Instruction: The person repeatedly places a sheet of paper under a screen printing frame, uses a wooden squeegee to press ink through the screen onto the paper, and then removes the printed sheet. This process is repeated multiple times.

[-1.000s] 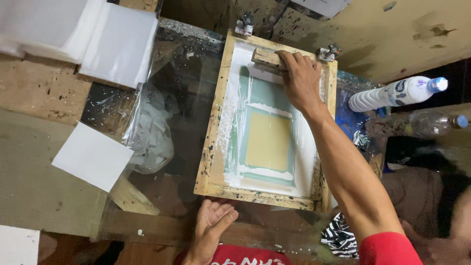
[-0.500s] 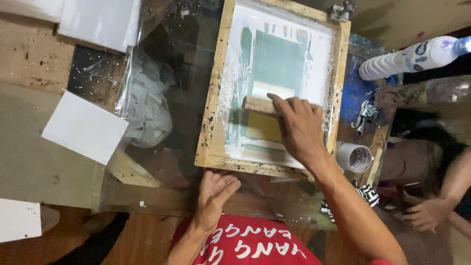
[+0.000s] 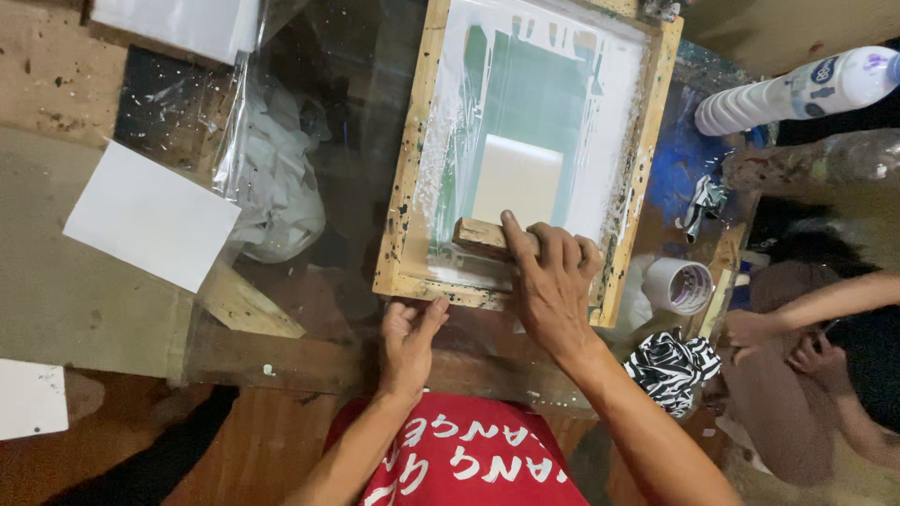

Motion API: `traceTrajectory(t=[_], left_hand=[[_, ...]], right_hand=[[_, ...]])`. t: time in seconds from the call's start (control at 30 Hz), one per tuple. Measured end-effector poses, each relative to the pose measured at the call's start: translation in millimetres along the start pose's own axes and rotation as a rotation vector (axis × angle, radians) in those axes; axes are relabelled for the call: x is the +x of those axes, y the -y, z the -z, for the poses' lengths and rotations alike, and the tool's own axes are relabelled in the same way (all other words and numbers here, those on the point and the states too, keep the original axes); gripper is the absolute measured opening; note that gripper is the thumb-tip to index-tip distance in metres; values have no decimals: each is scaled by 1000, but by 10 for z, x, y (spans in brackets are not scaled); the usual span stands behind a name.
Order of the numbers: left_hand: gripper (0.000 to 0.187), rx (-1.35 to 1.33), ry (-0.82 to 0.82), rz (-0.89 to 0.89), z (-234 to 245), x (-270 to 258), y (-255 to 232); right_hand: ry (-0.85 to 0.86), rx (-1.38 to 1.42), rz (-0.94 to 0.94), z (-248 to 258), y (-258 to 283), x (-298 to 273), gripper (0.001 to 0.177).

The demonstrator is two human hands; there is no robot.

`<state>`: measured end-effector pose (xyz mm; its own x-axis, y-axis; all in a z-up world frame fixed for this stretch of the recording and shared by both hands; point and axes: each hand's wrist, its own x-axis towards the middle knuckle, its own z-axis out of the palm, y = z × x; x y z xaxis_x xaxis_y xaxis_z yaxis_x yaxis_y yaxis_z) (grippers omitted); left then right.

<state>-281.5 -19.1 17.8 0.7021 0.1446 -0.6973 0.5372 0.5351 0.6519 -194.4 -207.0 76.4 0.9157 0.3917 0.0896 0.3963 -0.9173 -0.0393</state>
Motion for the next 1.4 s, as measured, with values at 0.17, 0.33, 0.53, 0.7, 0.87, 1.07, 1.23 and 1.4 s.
traceTrajectory(t=[0.17, 0.33, 0.53, 0.7, 0.87, 1.07, 1.23, 1.4], left_hand=[[39, 15, -65, 7, -112, -68, -168], [37, 37, -82, -12, -88, -39, -57], [40, 76, -85, -56, -109, -51, -95], [33, -102, -10, -85, -51, -40, 14], [29, -105, -8, -120, -25, -6, 95], [21, -54, -10, -123, 19, -38, 63], [40, 153, 67, -144, -12, -389, -383], [38, 446, 240, -205, -235, -659, -1332]], right_hand=[[-16, 49, -33, -130, -28, 57, 69], [-61, -32, -2, -286, -192, 283, 63], [-134, -83, 42, -278, -392, 731, 61], [-65, -99, 1, -189, -545, 1193, 82], [-54, -80, 36, -99, -674, 1578, 84], [-169, 261, -27, 403, -539, 1144, 44], [-277, 205, -99, 1179, -129, 342, 29], [-442, 210, -109, 1636, -178, 340, 27]])
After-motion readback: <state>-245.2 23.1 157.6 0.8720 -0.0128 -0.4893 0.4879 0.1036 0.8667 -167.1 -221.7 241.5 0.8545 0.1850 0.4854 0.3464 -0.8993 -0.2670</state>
